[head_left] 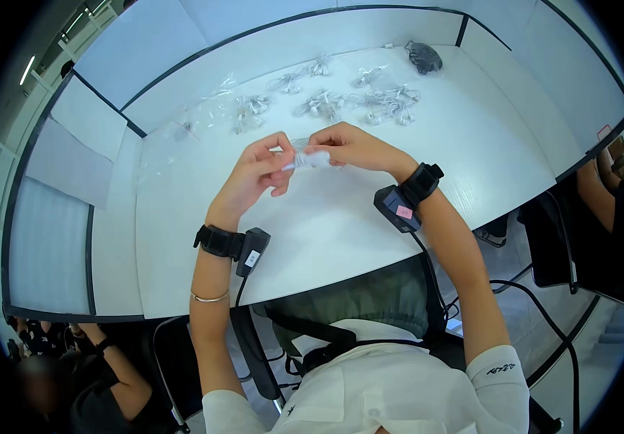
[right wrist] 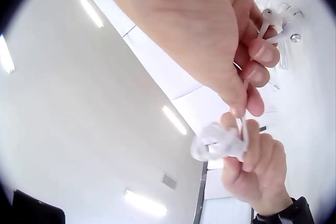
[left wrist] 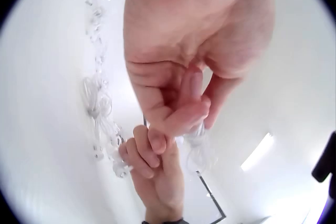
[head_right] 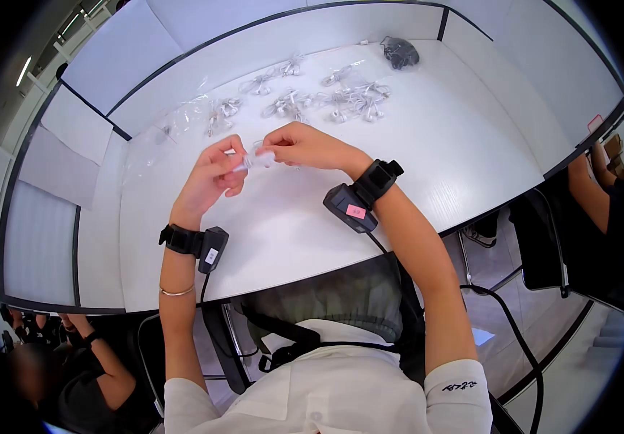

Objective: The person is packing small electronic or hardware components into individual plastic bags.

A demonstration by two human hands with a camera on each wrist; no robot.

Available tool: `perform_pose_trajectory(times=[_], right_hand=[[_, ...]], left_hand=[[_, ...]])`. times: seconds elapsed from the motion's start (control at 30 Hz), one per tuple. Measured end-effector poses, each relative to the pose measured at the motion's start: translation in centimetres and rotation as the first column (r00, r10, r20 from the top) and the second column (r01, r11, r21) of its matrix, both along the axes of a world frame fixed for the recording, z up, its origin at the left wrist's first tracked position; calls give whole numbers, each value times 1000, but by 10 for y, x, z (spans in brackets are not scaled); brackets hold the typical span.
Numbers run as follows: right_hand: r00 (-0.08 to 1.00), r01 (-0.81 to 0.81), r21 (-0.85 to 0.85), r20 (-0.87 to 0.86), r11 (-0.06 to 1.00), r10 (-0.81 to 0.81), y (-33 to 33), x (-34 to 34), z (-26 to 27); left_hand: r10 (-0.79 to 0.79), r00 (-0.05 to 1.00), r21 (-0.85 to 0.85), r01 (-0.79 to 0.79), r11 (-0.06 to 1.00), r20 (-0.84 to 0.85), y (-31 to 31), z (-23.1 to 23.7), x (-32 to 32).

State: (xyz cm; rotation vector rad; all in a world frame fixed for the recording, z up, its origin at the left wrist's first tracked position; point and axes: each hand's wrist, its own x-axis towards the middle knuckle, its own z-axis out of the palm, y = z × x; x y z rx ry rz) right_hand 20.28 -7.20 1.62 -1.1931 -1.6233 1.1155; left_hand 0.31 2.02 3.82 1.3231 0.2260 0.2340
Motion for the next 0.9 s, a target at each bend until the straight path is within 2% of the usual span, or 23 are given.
perform_pose_trajectory(times=[0.1,0.3,0.43,0.63,0.8,0.9], right_hand=[[990,-15,-14,139,1000,17,-4,1,5],[970,168,189,146,968,-197,1,-15,-7],[947,215,194,198,957,-253,-6,-21,5],[891,279,314,268,907,-367,-9,-27,9],[810,303,492,318,816,-492,-6,-35,4],[810,313,514,295,799,-507,-8,-35,5]], left_hand=[[-32,969,372,124,920,-244,-5,6,0],[246,941,551,-80,830,-234,-5,-12,6],[377,912,606,-210,767,-162,-2,-16,7],[372,927,369,-327,870,-56,1,-20,11],[454,890,222,-436,872,-37,-6,-22,17],[470,882,147,-461,875,-37,-11,-18,19]])
